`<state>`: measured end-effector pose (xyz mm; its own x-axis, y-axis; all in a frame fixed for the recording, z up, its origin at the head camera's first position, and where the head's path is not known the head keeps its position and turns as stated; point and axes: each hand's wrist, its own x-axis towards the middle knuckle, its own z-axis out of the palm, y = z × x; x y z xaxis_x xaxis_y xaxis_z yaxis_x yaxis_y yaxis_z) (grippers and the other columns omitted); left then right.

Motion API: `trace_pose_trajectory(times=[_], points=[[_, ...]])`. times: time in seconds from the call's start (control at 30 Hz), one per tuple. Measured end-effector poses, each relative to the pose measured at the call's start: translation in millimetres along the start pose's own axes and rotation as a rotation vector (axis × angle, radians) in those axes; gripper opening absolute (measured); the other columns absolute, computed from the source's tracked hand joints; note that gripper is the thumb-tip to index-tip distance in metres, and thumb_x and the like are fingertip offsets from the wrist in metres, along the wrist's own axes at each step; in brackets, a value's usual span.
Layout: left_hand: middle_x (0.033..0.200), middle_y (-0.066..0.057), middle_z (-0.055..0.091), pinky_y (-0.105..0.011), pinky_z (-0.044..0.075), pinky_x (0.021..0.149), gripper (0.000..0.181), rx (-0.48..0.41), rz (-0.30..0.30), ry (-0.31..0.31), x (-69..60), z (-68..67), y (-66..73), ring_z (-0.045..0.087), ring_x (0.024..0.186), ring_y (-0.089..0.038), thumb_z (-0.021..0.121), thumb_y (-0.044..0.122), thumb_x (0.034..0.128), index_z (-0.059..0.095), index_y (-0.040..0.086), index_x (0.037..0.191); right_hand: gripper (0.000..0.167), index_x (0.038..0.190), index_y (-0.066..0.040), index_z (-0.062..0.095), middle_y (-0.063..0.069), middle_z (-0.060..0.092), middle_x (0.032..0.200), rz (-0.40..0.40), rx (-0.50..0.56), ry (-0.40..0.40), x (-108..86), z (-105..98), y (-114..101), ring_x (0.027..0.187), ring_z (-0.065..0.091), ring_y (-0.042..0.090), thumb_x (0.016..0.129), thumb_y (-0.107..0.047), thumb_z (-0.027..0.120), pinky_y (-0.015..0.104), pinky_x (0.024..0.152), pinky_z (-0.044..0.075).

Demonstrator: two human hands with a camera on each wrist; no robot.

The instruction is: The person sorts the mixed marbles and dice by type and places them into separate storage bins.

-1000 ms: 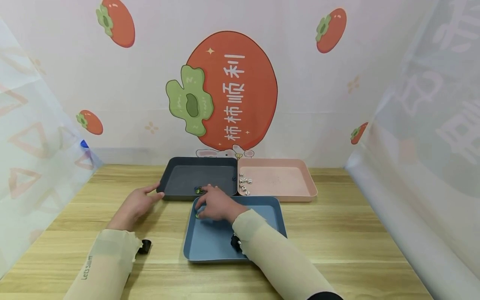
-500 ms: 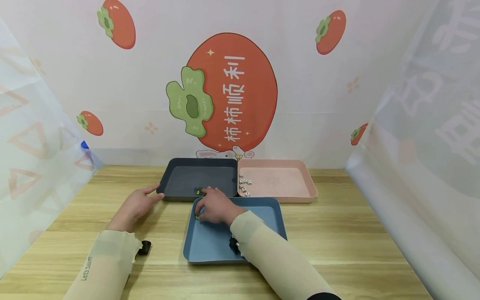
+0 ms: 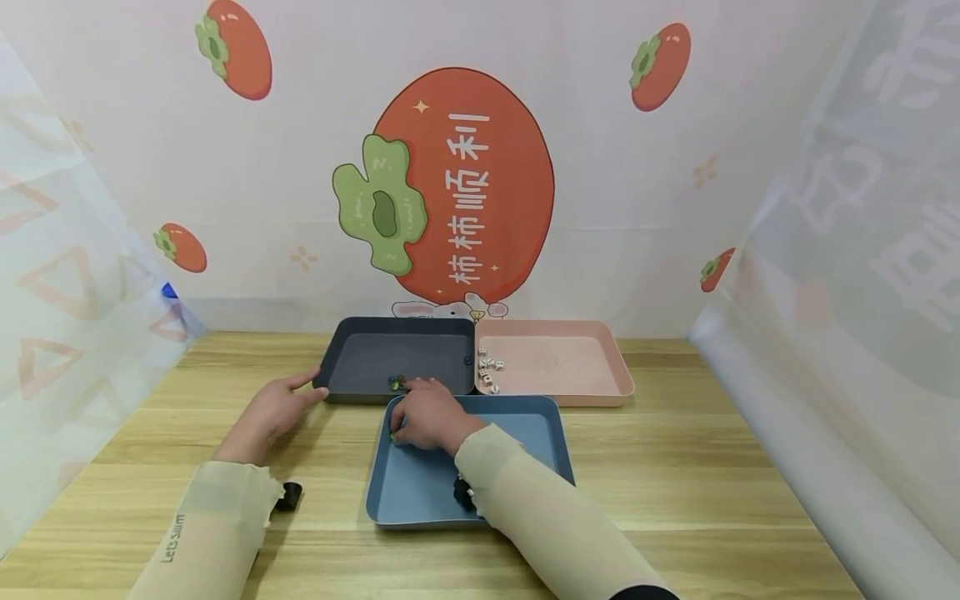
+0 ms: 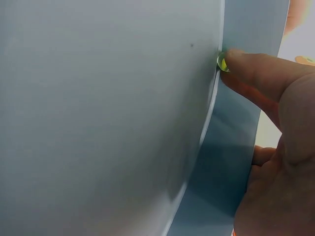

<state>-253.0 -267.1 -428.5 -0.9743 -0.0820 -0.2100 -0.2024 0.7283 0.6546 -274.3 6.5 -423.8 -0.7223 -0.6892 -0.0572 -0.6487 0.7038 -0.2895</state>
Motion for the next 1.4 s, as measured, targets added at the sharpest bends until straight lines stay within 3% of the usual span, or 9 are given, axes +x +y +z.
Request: trace_pose_trajectory(times=[0.43, 0.73, 0.87, 1.07, 1.27, 1.4], points=[[0.160, -0.024, 0.021, -0.089, -0.004, 0.087, 0.069, -0.010, -0.002, -0.006, -0.2, -0.6, -1.7, 0.011, 0.141, -0.056, 0.054, 0.054, 0.0993, 0.032, 0.025, 0.158, 0.007, 0.095, -0.028, 0.081, -0.019, 0.071, 0.098, 0.003, -0.027, -0.002, 2.3, 4.0, 0.6, 0.143, 0.033, 0.021, 0.089, -0.031, 0.078, 0.045, 0.118, 0.020], [0.159, -0.024, 0.022, -0.089, -0.004, 0.087, 0.069, -0.009, -0.003, -0.005, -1.4, -0.1, -0.6, 0.012, 0.141, -0.056, 0.053, 0.053, 0.0995, 0.032, 0.024, 0.158, 0.006, 0.093, -0.027, 0.080, -0.006, 0.066, 0.124, 0.005, 0.065, 0.008, 2.8, 2.1, 4.0, 0.142, 0.034, 0.020, 0.089, -0.029, 0.076, 0.046, 0.118, 0.020], [0.159, -0.024, 0.022, -0.089, -0.004, 0.087, 0.070, -0.007, -0.004, -0.006, -1.5, -1.1, 0.0, 0.012, 0.142, -0.055, 0.053, 0.055, 0.0991, 0.032, 0.025, 0.158, 0.005, 0.091, -0.026, 0.080, 0.004, 0.057, 0.139, 0.013, 0.131, 0.024, 3.0, 1.5, 6.6, 0.140, 0.037, 0.020, 0.088, -0.026, 0.075, 0.045, 0.117, 0.022], [0.160, -0.023, 0.023, -0.088, -0.003, 0.089, 0.068, -0.012, -0.005, -0.007, -1.0, -0.5, 0.4, 0.012, 0.142, -0.054, 0.053, 0.054, 0.0995, 0.032, 0.026, 0.158, 0.006, 0.089, -0.027, 0.078, 0.009, 0.047, 0.148, 0.051, 0.239, 0.020, 2.4, 0.2, 9.1, 0.139, 0.038, 0.024, 0.088, -0.022, 0.074, 0.043, 0.110, 0.036], [0.160, -0.024, 0.023, -0.089, -0.003, 0.089, 0.068, -0.008, 0.000, -0.005, -0.5, -0.3, 0.1, 0.013, 0.142, -0.054, 0.053, 0.053, 0.0998, 0.032, 0.025, 0.158, 0.007, 0.087, -0.025, 0.078, 0.007, 0.045, 0.150, 0.114, 0.425, 0.020, 1.4, -6.4, 11.1, 0.139, 0.037, 0.028, 0.089, -0.023, 0.072, 0.046, 0.107, 0.039], [0.159, -0.024, 0.023, -0.089, -0.003, 0.089, 0.069, -0.008, 0.001, -0.005, 0.0, -0.2, -0.2, 0.013, 0.142, -0.054, 0.053, 0.053, 0.0996, 0.032, 0.025, 0.158, 0.008, 0.087, -0.023, 0.079, 0.007, 0.049, 0.148, 0.124, 0.593, 0.063, -0.8, -13.7, 17.2, 0.140, 0.036, 0.027, 0.091, -0.022, 0.071, 0.048, 0.107, 0.038]])
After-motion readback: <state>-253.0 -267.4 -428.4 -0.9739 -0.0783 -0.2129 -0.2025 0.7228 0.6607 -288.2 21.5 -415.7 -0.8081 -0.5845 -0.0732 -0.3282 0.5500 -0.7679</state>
